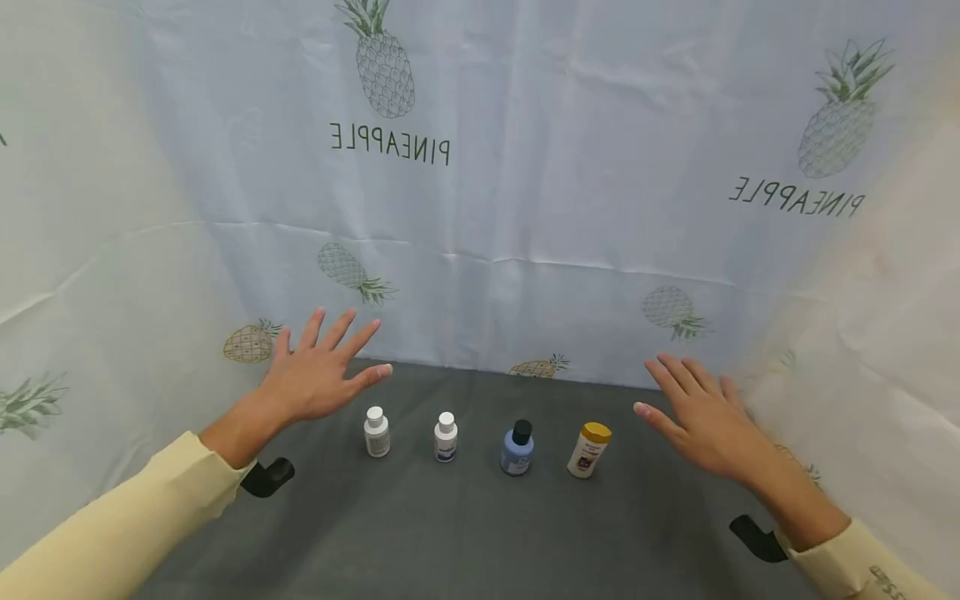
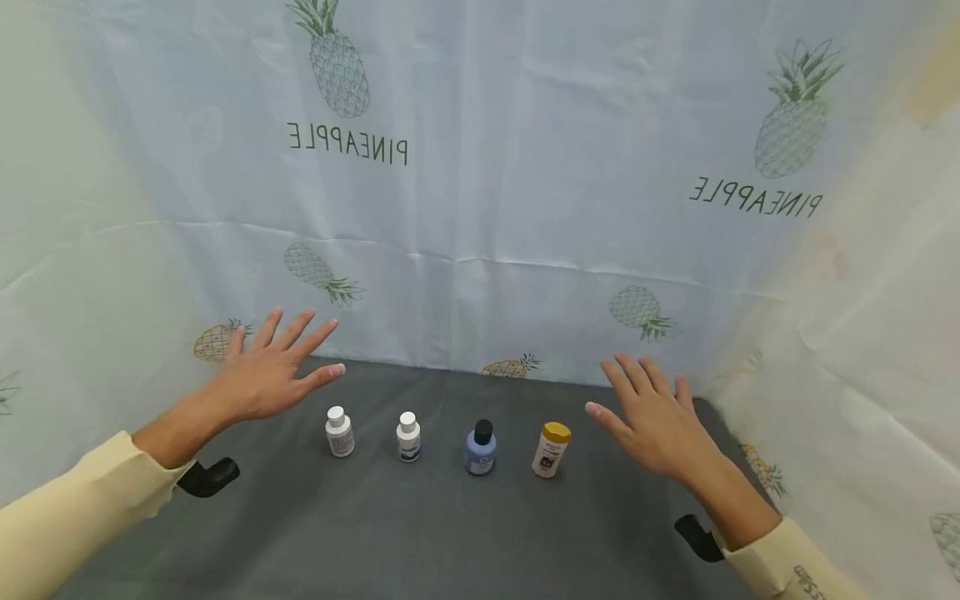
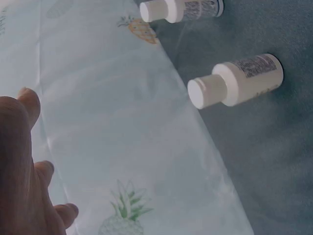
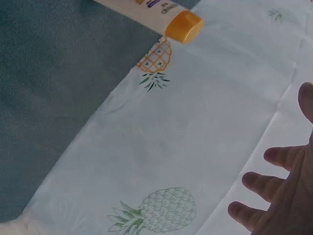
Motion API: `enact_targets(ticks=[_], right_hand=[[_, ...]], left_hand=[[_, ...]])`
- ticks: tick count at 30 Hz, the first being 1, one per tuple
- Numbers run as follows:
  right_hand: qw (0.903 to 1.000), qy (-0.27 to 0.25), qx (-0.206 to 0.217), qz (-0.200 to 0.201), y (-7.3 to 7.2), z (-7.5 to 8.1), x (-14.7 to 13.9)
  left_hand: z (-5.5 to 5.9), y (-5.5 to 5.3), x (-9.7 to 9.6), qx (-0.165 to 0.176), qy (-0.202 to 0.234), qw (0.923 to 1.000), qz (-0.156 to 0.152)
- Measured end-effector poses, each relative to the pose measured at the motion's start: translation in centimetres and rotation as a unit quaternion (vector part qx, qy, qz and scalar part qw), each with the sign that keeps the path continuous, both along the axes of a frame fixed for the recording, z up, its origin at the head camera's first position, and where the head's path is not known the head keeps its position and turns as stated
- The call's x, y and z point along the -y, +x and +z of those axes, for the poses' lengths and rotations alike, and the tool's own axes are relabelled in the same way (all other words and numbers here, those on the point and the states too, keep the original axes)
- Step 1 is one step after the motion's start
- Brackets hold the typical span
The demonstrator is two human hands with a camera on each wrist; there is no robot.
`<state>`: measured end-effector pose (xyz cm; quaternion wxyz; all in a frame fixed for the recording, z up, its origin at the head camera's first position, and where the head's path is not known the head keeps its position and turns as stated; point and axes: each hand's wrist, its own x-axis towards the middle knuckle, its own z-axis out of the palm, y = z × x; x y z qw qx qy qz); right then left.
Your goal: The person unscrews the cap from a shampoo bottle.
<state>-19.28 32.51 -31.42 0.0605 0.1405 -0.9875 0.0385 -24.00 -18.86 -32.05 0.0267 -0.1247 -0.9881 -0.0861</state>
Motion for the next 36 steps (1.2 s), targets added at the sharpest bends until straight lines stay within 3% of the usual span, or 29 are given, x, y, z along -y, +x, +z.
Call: enact_targets(ticks=[6,15,28,36], right_hand=[[0.9998,-0.021,0.000,-0.001,1.0,-0.5,0.7],[0.9988,-0.048,0.007,0.007,1.0,-1.3,1.2],[0.9979,-0.062,0.014,0.010,0.9,-2.4,0.6],[0.9966,-0.078,0.022,0.017,0.6,-3.3,0.9]], left_hand=[[-0.9,-0.4,-0.8,-0.009,0.015,0.9996,-0.023],[-1.4,-0.1,-2.3,-0.014,0.027,0.9985,-0.045],[-1.8,-0.9,-6.9,-0.030,0.047,0.9956,-0.075],[-2.5,-1.1,-9.6,-0.020,0.058,0.9933,-0.098]])
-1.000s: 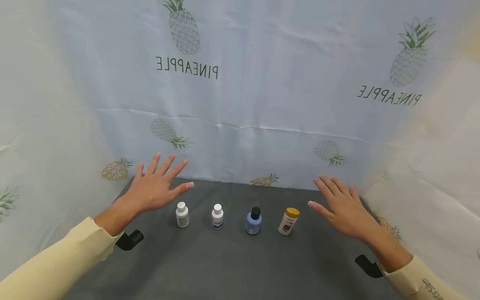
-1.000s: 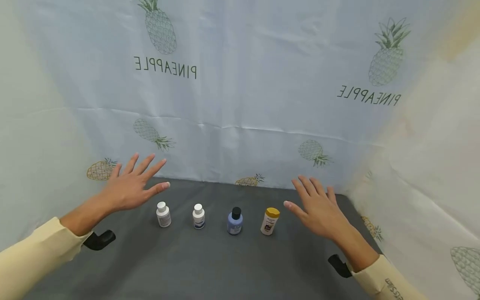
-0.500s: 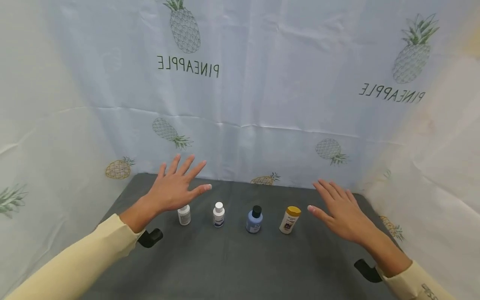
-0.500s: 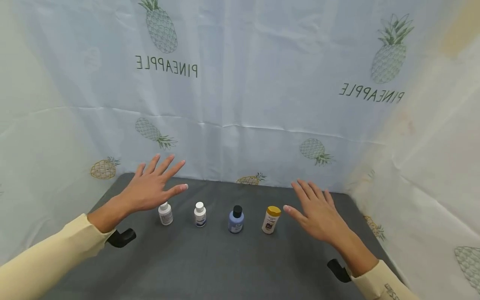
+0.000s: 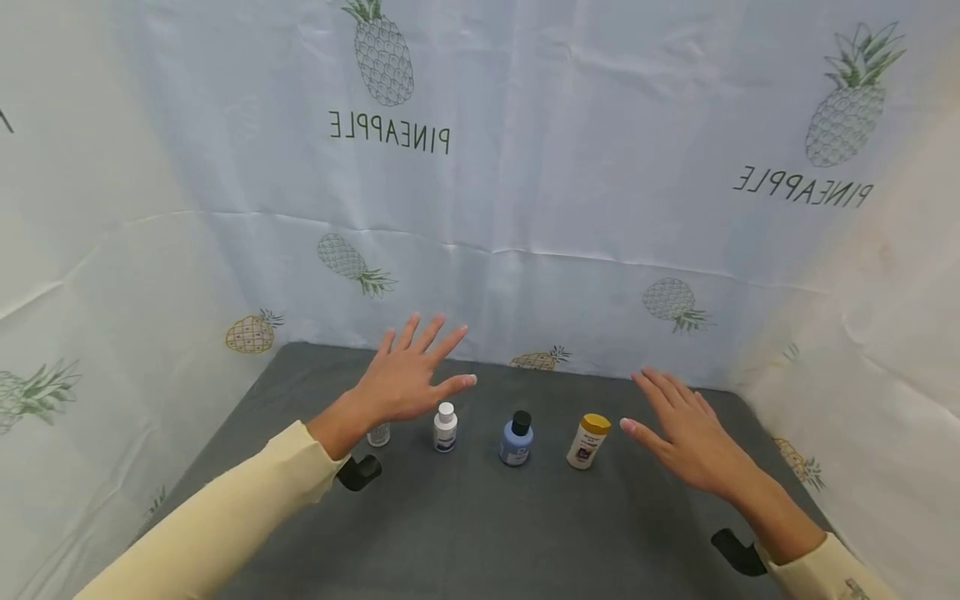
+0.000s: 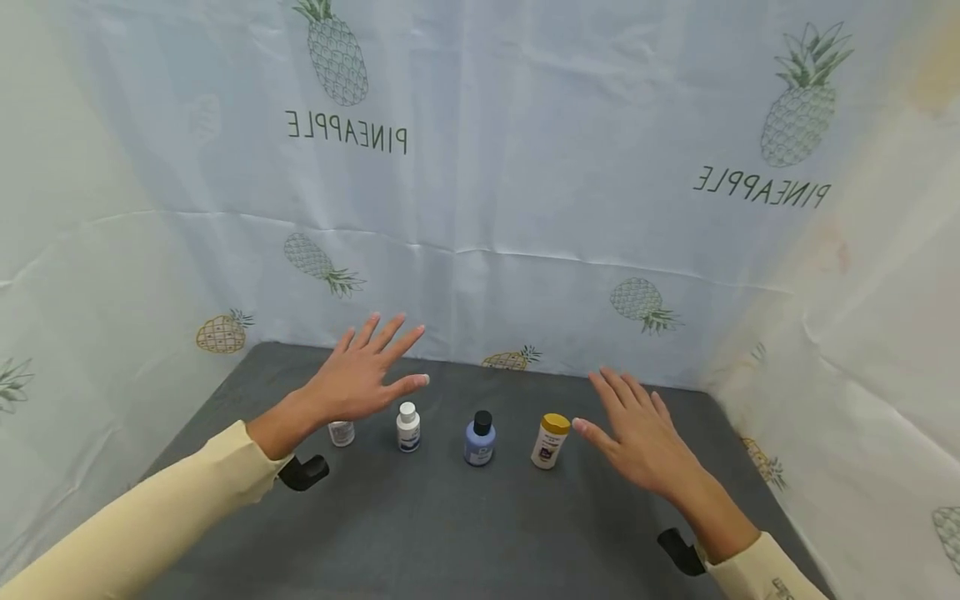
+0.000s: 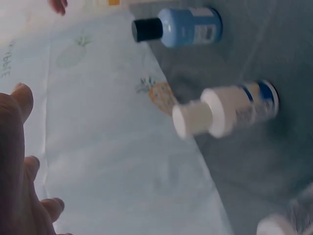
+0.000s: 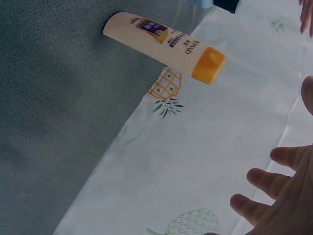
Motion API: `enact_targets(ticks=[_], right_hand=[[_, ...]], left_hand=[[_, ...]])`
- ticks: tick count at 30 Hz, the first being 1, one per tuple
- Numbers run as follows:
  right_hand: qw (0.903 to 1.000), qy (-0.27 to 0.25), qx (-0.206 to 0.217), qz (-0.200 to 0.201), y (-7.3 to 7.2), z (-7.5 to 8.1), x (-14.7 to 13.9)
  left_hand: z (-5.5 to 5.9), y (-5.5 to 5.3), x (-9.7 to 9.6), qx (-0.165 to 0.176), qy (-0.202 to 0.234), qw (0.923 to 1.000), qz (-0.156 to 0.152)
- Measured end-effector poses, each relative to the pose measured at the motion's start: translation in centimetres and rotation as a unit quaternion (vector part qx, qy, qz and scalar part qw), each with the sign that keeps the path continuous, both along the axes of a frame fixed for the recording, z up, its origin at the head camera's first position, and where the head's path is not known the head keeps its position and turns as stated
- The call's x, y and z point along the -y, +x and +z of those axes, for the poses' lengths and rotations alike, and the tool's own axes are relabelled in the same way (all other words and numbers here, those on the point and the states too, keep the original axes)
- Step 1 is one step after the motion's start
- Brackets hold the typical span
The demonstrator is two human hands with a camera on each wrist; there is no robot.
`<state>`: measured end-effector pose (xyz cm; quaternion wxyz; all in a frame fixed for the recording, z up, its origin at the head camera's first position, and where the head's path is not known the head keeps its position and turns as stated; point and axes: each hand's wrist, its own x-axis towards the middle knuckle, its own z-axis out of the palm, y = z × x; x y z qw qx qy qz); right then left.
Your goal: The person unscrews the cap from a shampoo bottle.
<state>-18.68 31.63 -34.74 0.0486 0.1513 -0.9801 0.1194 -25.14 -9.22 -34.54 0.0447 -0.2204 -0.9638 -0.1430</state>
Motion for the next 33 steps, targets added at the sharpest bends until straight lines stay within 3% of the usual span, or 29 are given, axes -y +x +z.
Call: enact_targets(ticks=[7,15,23,33], right_hand=[[0.9997,-0.020,-0.002,0.011,-0.2,-1.1,-0.2],[0.9987,-0.047,0.001,0.019,-0.4,-2.2,-0.2],[0.9961,-0.083,0.014,0.024,-0.9,-3.5,0.5],[0.9943,-0.103,0.020,0.015,-1.2,-4.4,0.9]], left_hand=[[-0.8,-0.1,-3.2,0.008,0.018,0.9991,-0.036],[-1.8,-0.1,-6.8,-0.003,0.082,0.9935,-0.079],[-2.4,1.2,-9.7,0.035,0.167,0.9772,-0.126],[-3.7,3.0,-13.6,0.046,0.217,0.9596,-0.172]])
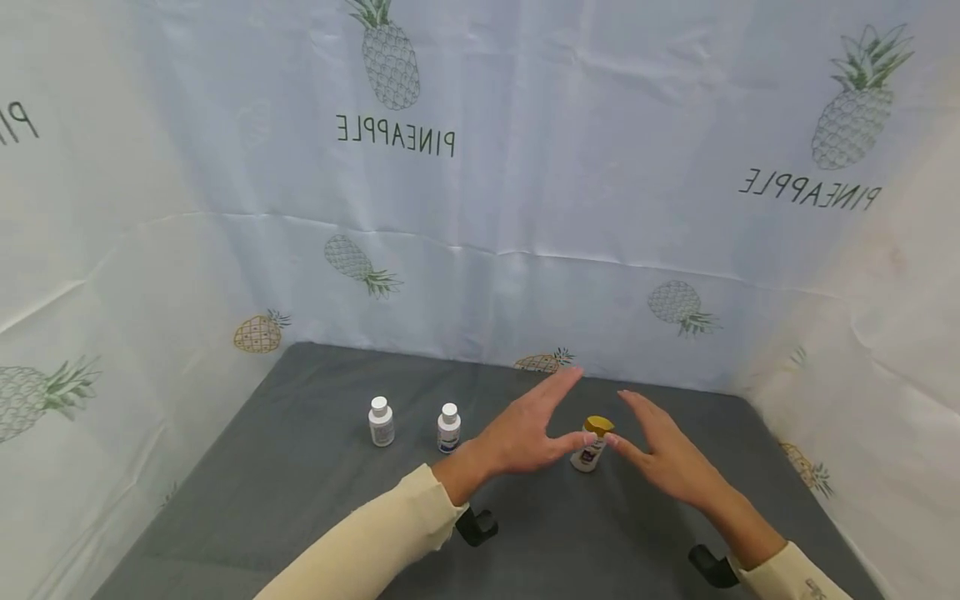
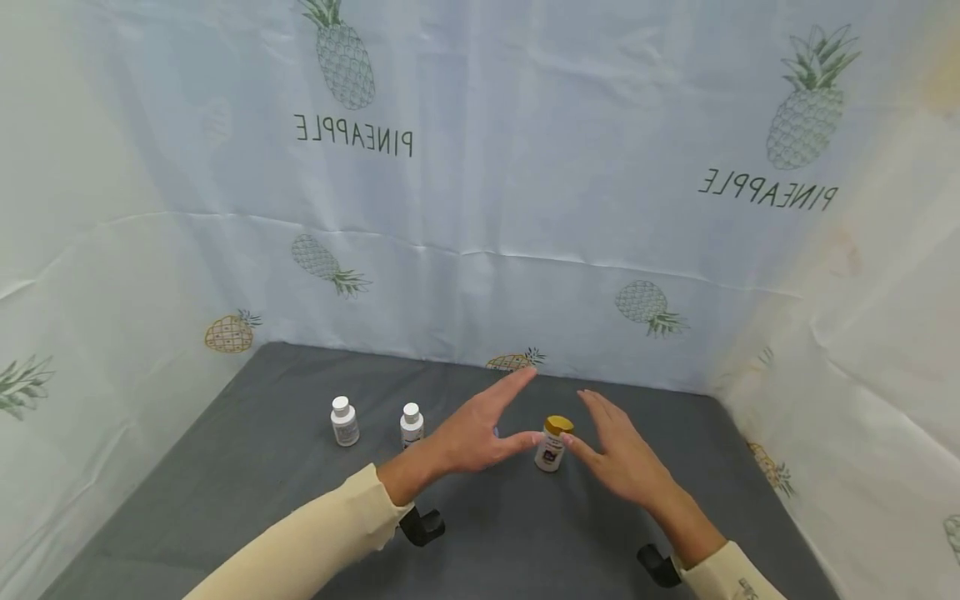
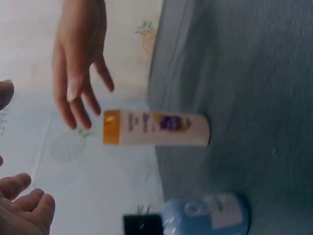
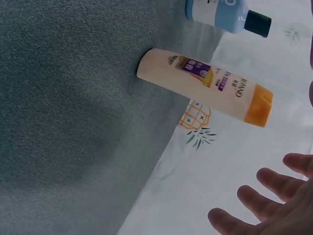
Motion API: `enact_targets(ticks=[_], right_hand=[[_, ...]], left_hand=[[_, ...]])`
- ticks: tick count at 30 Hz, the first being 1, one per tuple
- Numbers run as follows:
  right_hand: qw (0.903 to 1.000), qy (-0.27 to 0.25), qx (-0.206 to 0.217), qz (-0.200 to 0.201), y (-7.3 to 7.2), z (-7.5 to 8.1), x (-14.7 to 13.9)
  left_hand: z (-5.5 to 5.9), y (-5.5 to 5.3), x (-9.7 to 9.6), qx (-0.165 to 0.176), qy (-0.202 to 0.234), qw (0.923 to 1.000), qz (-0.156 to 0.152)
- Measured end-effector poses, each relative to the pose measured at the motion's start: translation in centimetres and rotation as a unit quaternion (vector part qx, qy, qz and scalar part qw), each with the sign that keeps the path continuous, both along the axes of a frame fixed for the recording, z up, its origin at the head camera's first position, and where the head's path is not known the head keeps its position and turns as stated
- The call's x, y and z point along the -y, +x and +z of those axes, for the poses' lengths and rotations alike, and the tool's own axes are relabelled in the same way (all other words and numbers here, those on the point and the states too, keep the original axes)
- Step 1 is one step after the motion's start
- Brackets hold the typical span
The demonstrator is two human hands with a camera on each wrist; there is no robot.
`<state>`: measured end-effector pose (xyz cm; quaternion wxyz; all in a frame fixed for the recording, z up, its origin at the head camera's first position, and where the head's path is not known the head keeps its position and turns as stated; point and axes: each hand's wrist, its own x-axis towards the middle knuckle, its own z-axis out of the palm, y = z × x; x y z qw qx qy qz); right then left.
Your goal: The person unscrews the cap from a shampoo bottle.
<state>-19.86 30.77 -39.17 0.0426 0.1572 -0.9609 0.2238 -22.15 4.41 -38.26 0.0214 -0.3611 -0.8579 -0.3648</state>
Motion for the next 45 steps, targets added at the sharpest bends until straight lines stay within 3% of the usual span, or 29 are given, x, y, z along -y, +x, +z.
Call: enact_targets(ticks=[6,12,17,24,33,45], right_hand=[[0.9999,-0.010,0.005,-0.003,-0.1,-0.9,0.1],[0.9991,-0.036,0.004,-0.023,0.0,-2.2,0.4],[0.9959,-0.084,0.019,-0.028,-0.2,-3.5,0.8],[0.9888,-0.131,0.057,-0.046,-0.7,-4.8,1.2],[0.9806,-0.175,0.072,-0.051,-1.3,-6.4,1.2],[0.9789,-0.184,0.039,-0.081,-1.8,-7.7,1.8]], left_hand=[[-1.6,0.7,-1.5,0.009,0.021,0.9995,-0.021],[-3.1,1.3,-2.6,0.010,0.037,0.9991,-0.021],[-3.8,1.5,-3.6,0.051,0.062,0.9968,-0.005],[-4.5,1.1,-4.8,0.095,0.080,0.9914,0.039],[-5.6,0.3,-5.5,0.133,0.113,0.9830,0.057],[-6.6,-0.2,-6.5,0.101,0.116,0.9844,0.086]])
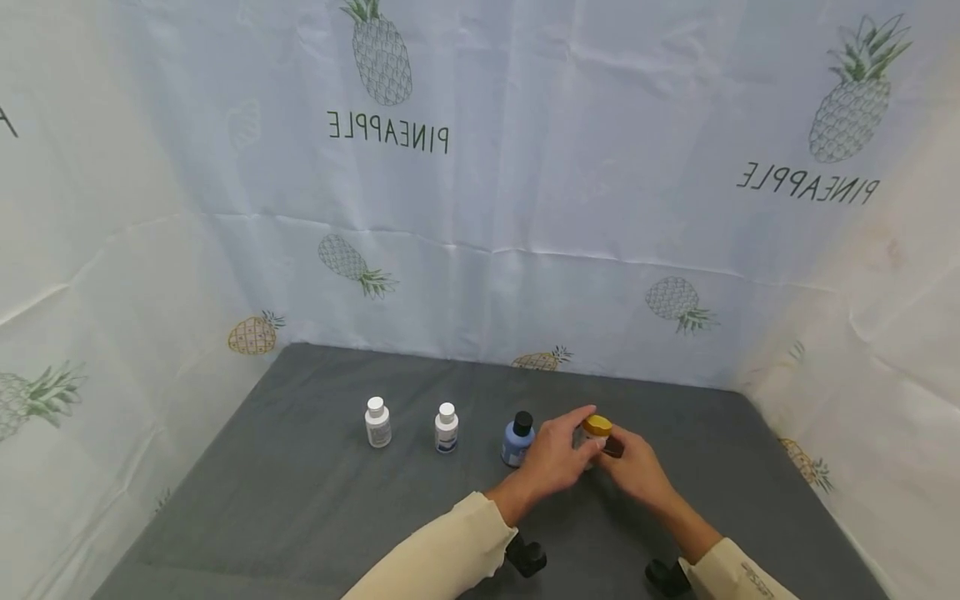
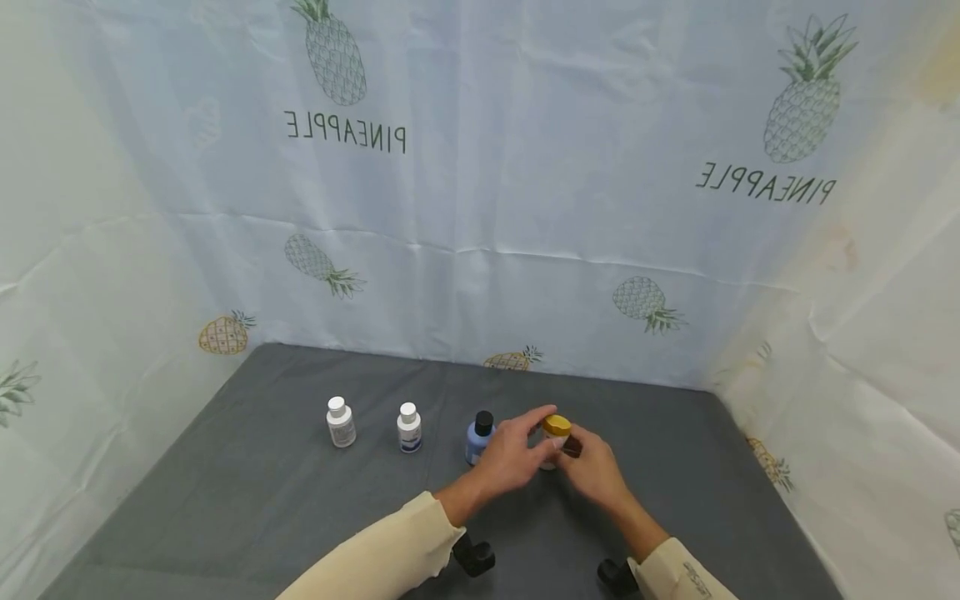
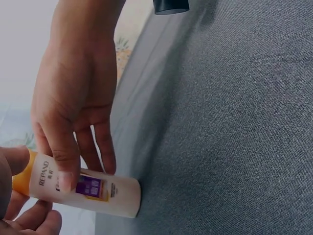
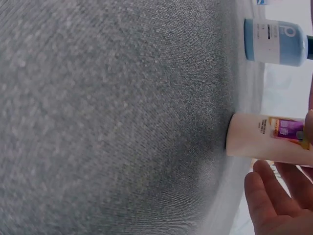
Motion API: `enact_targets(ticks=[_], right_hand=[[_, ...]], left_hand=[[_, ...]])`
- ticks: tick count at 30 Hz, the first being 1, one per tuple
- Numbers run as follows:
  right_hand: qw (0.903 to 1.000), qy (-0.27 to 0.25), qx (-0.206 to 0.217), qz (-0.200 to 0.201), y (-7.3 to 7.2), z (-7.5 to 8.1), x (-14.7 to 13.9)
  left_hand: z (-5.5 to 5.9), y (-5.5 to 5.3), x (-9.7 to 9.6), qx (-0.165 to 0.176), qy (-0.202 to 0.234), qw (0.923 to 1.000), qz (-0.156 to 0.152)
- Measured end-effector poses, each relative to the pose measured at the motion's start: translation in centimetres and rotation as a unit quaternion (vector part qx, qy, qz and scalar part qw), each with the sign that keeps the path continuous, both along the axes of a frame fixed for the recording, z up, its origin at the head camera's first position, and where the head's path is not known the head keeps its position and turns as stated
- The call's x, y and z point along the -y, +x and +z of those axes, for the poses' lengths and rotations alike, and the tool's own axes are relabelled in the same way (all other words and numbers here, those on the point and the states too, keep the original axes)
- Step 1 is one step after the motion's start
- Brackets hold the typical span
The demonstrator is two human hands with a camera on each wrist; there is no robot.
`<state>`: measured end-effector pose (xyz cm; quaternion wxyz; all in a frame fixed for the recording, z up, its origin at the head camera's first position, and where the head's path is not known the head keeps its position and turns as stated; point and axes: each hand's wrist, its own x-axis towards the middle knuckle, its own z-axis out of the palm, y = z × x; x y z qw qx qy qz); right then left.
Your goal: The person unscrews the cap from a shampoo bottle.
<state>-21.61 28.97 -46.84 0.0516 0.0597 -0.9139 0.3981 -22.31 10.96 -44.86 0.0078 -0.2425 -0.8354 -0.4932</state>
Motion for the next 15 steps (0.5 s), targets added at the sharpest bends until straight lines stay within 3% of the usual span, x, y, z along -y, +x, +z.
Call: enact_targets(ticks=[15], right_hand=[[1.0000,-0.002,-0.005,0.001,0.41,0.76,0.14]], left_hand=[[0.51,-0.28,-0.14,-0.008,0.025,0.9996,0.005]])
